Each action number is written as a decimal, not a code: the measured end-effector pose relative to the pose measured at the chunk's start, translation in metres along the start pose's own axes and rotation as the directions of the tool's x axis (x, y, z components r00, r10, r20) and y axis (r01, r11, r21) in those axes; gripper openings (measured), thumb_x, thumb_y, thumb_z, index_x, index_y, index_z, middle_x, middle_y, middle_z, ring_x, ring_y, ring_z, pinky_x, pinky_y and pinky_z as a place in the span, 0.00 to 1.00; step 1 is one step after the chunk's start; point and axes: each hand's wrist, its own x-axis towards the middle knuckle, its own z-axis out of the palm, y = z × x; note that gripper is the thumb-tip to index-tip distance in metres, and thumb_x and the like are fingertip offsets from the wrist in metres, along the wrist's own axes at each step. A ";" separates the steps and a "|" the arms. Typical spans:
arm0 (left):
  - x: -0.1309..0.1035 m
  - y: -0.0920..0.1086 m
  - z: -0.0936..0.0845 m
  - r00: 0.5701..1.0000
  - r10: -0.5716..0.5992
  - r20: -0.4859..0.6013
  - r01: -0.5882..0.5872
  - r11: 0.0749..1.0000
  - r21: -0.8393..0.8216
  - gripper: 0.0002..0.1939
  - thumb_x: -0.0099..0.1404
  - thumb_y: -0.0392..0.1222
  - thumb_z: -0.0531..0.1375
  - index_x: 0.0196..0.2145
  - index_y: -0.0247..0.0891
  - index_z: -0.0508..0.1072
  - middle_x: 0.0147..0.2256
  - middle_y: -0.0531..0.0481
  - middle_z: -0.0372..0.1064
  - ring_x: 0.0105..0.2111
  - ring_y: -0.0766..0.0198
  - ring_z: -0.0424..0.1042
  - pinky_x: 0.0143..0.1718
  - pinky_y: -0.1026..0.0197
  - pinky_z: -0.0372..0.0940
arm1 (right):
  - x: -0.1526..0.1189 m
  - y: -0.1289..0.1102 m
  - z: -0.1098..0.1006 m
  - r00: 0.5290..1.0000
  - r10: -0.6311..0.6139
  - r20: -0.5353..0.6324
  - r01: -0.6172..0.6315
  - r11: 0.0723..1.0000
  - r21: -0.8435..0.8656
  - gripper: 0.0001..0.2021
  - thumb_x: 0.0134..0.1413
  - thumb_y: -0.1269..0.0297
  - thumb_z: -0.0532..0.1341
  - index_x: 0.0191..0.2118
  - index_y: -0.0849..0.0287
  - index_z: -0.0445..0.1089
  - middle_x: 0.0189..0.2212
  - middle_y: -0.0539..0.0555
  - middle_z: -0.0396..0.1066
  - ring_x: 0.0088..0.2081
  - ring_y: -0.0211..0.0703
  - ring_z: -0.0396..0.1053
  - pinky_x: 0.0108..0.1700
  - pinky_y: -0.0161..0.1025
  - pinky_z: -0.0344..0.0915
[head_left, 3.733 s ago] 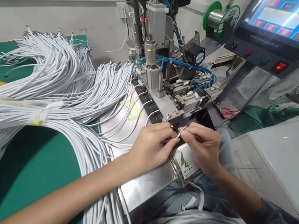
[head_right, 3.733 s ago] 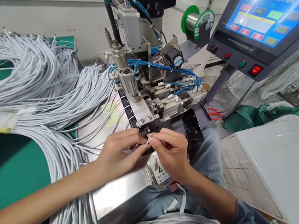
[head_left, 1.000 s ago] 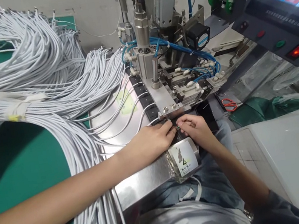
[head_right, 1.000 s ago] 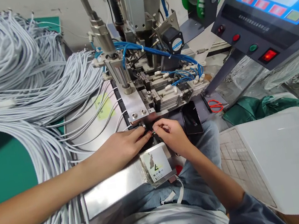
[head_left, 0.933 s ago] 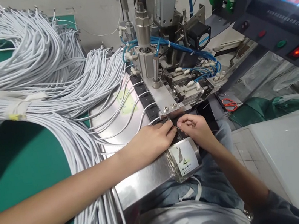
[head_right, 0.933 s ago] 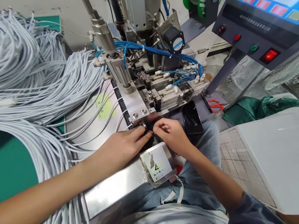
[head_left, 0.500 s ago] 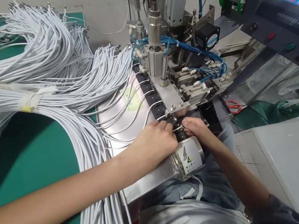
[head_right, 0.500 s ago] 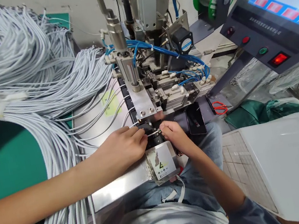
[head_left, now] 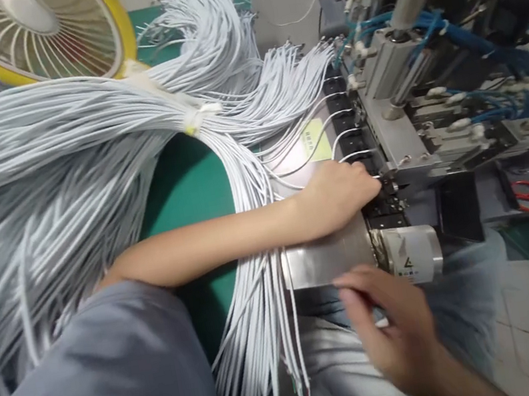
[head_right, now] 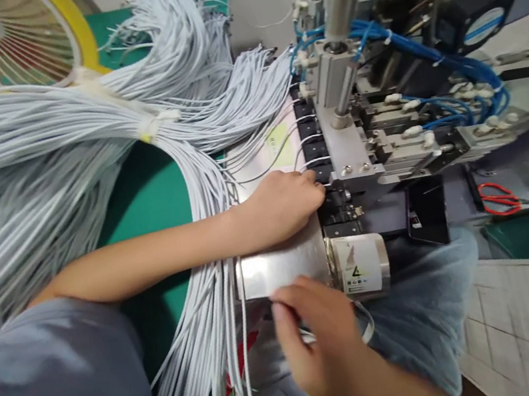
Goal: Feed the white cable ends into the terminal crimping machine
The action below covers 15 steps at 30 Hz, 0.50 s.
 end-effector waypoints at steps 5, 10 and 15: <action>0.001 -0.009 0.007 0.993 0.029 -0.114 -0.039 0.996 -0.082 0.09 0.58 0.27 0.53 0.31 0.32 0.73 0.23 0.46 0.69 0.25 0.62 0.71 0.21 0.63 0.53 | 0.041 -0.015 0.057 0.952 0.189 0.242 -0.149 0.973 -0.175 0.11 0.56 0.62 0.54 0.40 0.62 0.68 0.30 0.57 0.72 0.29 0.44 0.69 0.31 0.38 0.61; 0.003 -0.014 0.010 0.994 0.021 -0.104 -0.034 0.992 -0.124 0.07 0.56 0.29 0.56 0.31 0.32 0.73 0.23 0.46 0.69 0.25 0.61 0.71 0.20 0.63 0.52 | 0.074 -0.018 0.069 0.909 0.277 0.311 -0.183 0.937 -0.299 0.12 0.55 0.64 0.52 0.29 0.63 0.70 0.26 0.60 0.73 0.27 0.47 0.69 0.29 0.39 0.57; 0.005 -0.019 0.007 0.997 0.035 -0.076 -0.044 0.991 -0.127 0.09 0.56 0.28 0.54 0.29 0.32 0.73 0.22 0.46 0.69 0.22 0.63 0.68 0.20 0.63 0.50 | 0.076 -0.013 0.070 0.905 0.350 0.243 -0.336 0.937 -0.099 0.07 0.47 0.71 0.53 0.22 0.60 0.65 0.18 0.54 0.68 0.22 0.41 0.65 0.25 0.36 0.54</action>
